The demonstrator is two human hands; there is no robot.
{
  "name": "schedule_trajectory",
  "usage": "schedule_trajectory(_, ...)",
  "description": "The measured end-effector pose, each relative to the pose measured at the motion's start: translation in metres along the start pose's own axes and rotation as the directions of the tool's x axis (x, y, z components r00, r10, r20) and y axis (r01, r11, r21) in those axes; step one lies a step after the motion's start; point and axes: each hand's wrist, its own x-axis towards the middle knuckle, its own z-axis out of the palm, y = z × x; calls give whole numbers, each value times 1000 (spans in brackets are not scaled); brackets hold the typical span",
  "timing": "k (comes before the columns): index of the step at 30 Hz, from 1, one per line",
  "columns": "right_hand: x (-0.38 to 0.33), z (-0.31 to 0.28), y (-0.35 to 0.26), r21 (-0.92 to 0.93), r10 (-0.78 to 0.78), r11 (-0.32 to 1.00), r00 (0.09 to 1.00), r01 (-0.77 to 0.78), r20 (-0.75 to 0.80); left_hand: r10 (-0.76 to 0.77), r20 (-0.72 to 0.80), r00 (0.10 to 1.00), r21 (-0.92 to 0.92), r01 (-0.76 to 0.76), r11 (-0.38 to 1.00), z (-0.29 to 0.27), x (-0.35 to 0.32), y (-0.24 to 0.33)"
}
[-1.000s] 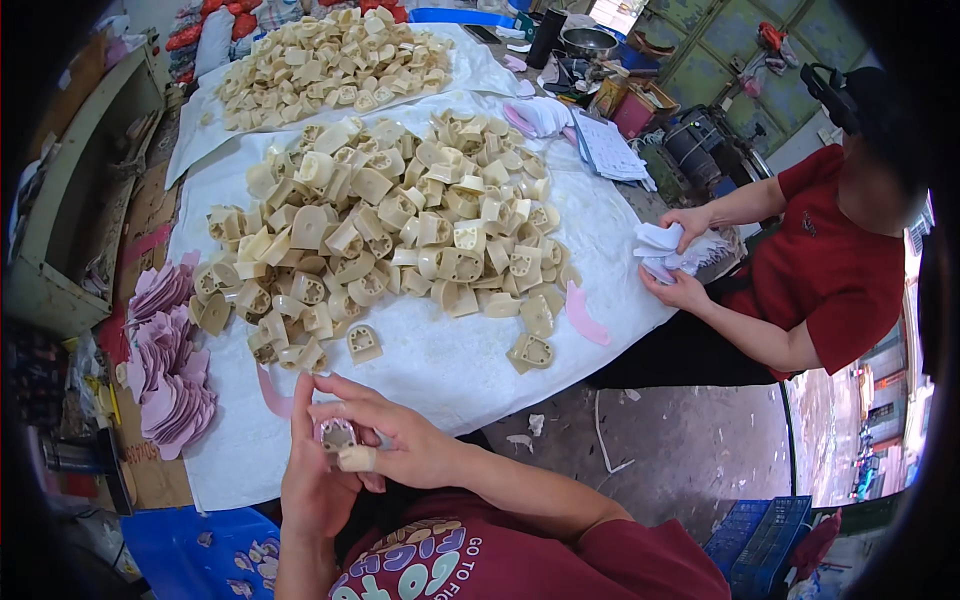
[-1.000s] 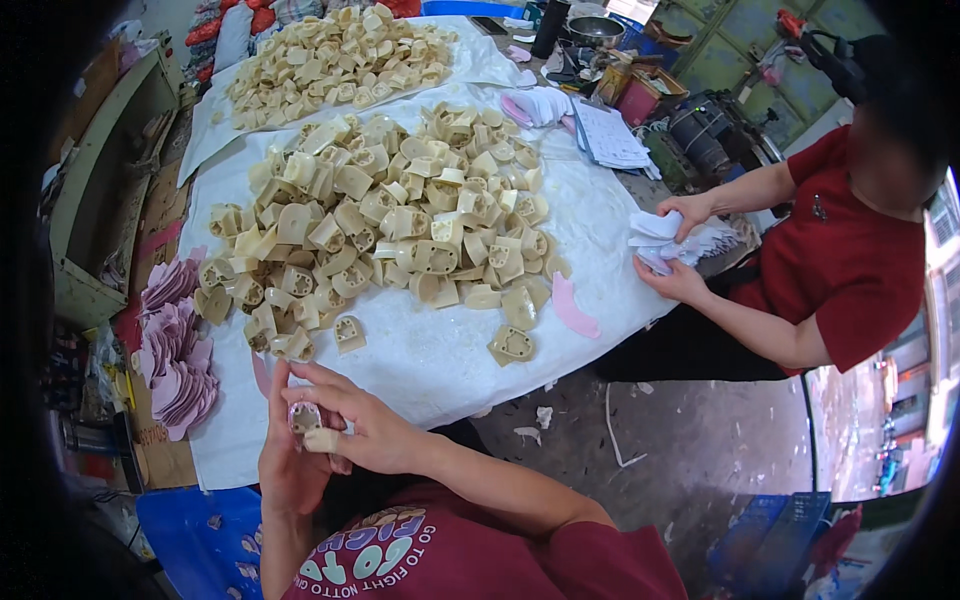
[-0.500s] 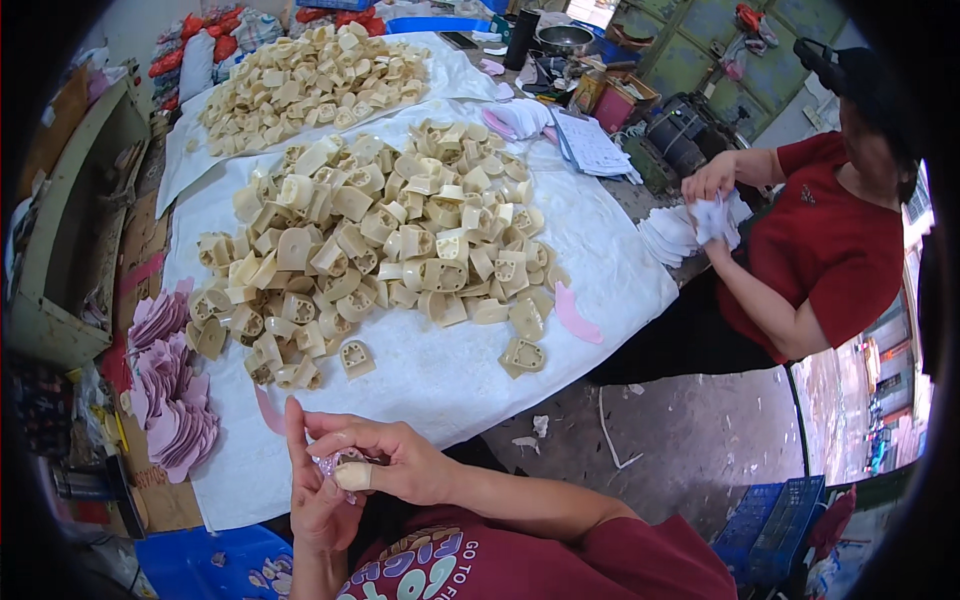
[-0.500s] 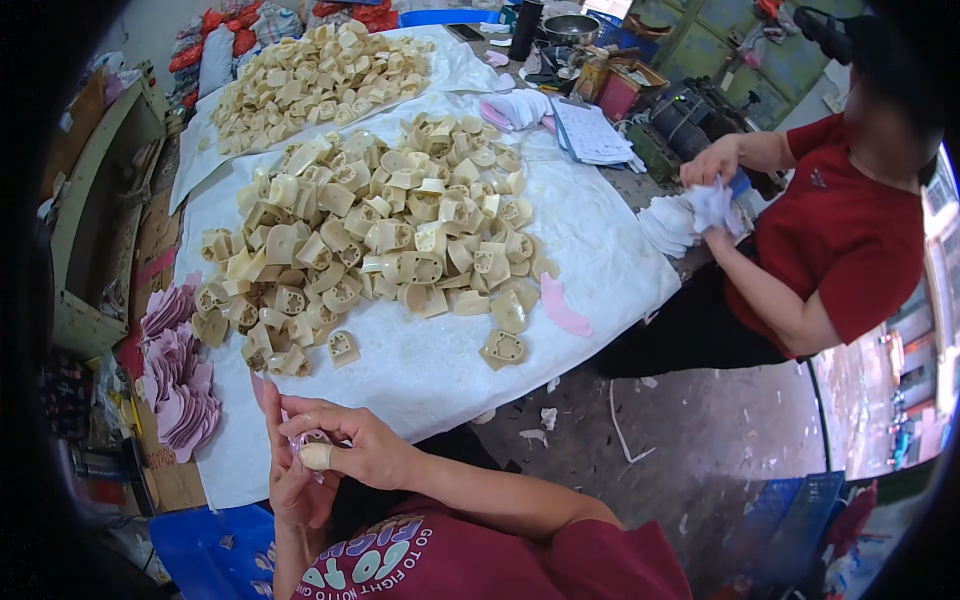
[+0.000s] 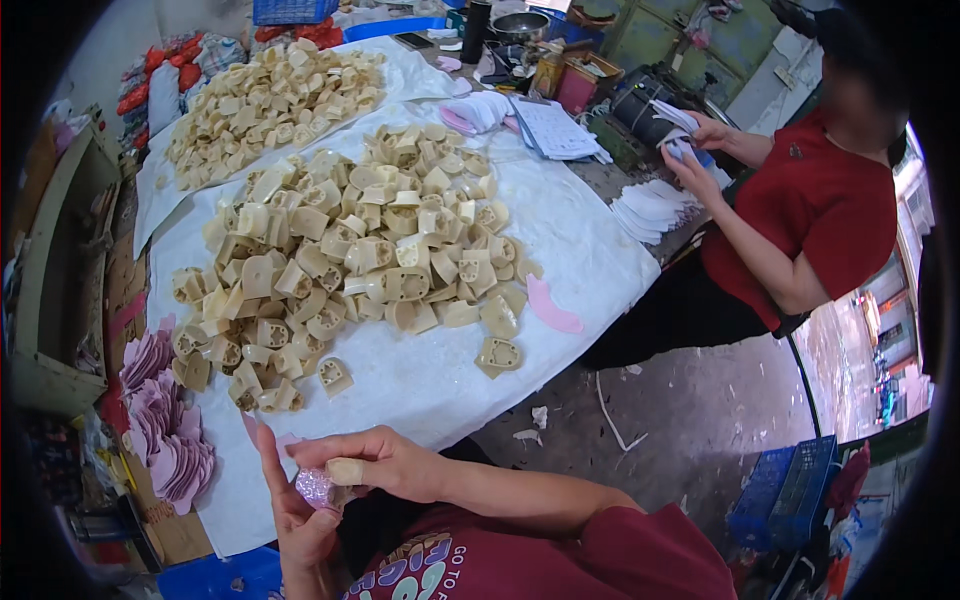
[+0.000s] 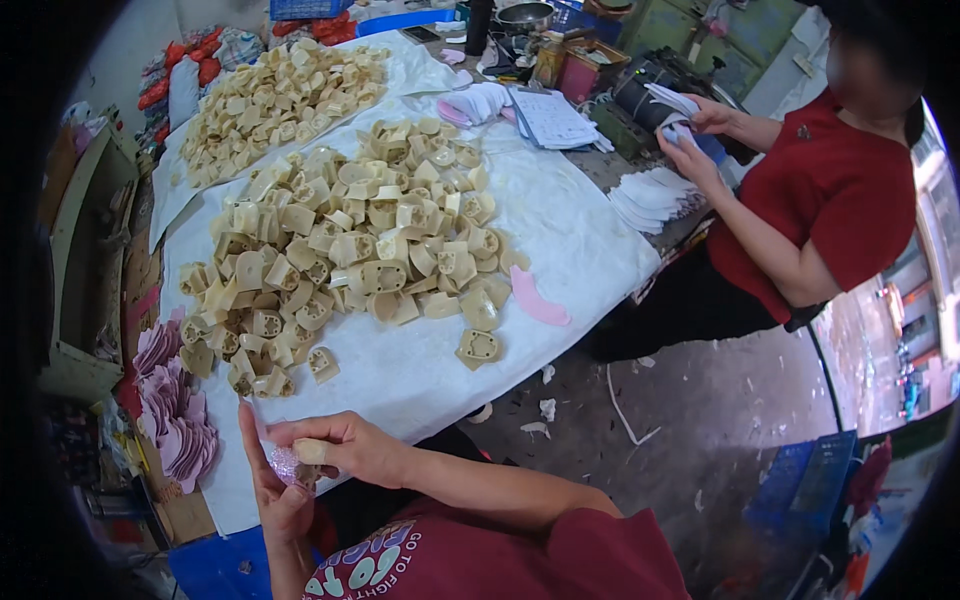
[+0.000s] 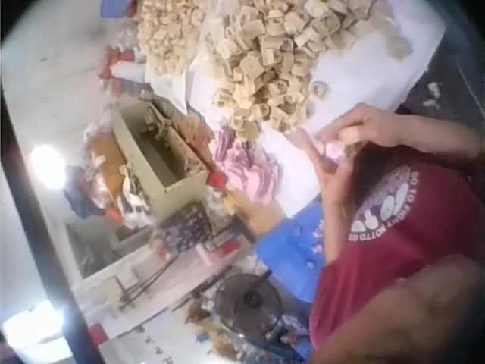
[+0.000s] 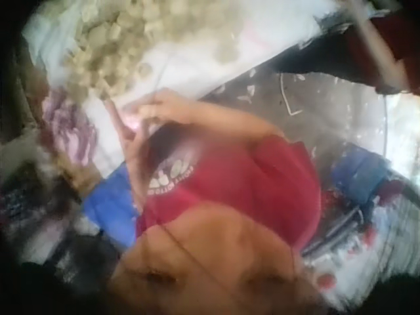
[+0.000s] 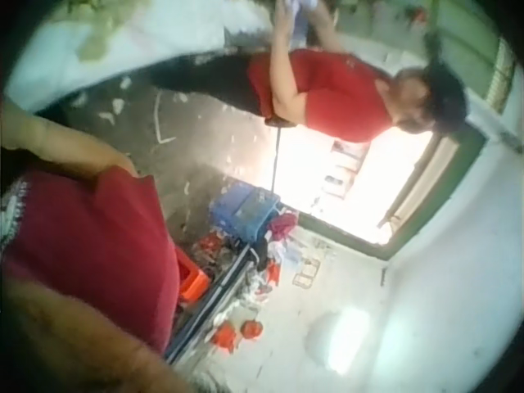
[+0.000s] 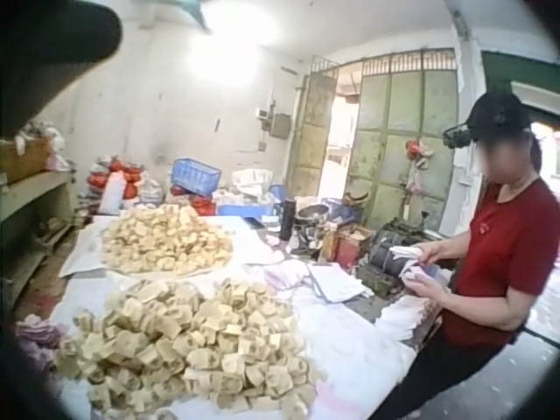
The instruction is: The person assembles small decorative items by pressing pink foam pieces into beige plastic molds. They repeatedly pick up a mold, insert a foam piece, press it into shape, and then remove the finished item. The process is repetitive and involves handling multiple identical components on a cluttered workbench.
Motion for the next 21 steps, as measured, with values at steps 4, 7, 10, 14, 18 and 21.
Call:
schedule_trajectory(4, -13, -24, 9, 169, 165, 978, 955, -126, -246, 96, 412, 906, 746, -397, 535, -15, 19, 13)
schedule_trajectory(7, -23, -28, 3, 120, 274, 961, 918, -249, -288, 9, 662, 750, 745, -659, 108, -14, 29, 11)
schedule_trajectory(10, -30, -26, -7, -171, 240, 938, 921, -301, -307, -20, 663, 748, 749, -662, 32, -6, 30, 11)
schedule_trajectory(14, -32, -19, -18, -372, 152, 897, 957, -239, -247, -84, 544, 835, 839, -545, 13, -5, 24, 18)
schedule_trajectory(18, -31, -29, -8, -495, 20, 862, 982, -113, -190, -38, 568, 822, 818, -569, -80, 4, 27, 20)
schedule_trajectory(21, -22, -23, -13, -687, -120, 725, 975, -43, -188, 70, 515, 854, 855, -506, -110, 3, 28, 14)
